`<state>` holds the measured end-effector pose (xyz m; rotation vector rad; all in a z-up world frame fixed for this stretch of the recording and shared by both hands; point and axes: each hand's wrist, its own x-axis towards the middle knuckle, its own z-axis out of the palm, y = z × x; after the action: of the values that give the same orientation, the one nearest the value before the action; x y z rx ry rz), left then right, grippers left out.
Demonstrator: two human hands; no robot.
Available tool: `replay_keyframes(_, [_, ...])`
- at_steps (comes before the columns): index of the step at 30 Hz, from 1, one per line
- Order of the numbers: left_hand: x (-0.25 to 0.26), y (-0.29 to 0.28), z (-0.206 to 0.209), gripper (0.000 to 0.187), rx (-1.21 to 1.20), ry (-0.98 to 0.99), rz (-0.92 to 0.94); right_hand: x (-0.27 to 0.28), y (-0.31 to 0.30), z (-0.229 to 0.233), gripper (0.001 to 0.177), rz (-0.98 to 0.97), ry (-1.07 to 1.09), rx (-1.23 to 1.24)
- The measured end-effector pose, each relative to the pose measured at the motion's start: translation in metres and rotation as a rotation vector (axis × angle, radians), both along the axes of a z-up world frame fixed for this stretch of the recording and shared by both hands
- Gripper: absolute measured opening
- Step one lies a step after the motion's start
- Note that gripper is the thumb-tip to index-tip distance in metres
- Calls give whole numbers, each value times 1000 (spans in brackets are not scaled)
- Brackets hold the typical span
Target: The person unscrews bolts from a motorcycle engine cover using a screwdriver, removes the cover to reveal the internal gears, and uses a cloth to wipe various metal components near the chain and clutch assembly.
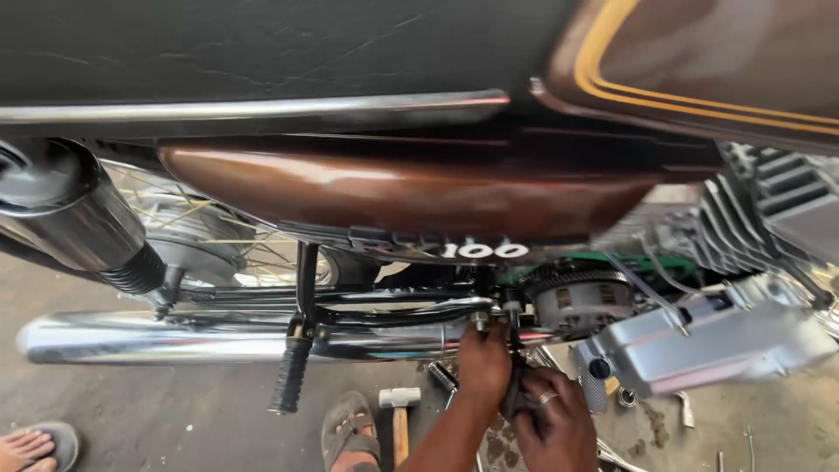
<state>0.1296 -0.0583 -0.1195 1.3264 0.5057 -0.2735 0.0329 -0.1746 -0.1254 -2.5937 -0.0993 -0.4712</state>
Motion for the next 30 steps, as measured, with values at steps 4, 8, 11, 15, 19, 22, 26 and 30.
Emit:
replay_keyframes(4, [18, -4, -20, 27, -512, 131, 103, 18, -15, -41, 45, 53, -215, -48])
replay_keyframes(8, [17, -1, -18, 22, -684, 238, 122, 16, -31, -93, 38, -67, -193, -111])
replay_keyframes(11, [18, -3, -27, 18, -712, 67, 40, 8, -58, -134, 27, -125, -110, -226])
replay_keyframes(15, [20, -9, -43, 16, -789, 85, 10, 6, -86, -176, 19, -141, -94, -318])
replay_keyframes(19, [26, -15, -46, 18, -815, 146, 66, 32, -116, -183, 21, 217, -267, -403])
replay_keyframes(22, [22, -19, -47, 22, -755, 177, 112, 32, -127, -188, 19, 199, 24, -250])
replay_keyframes(26, [17, -26, -44, 24, -611, 125, 167, 26, -127, -193, 23, 153, 154, -226])
replay_keyframes(30, [12, -20, -41, 27, -360, -83, 61, 7, -104, -198, 26, -14, -338, -439])
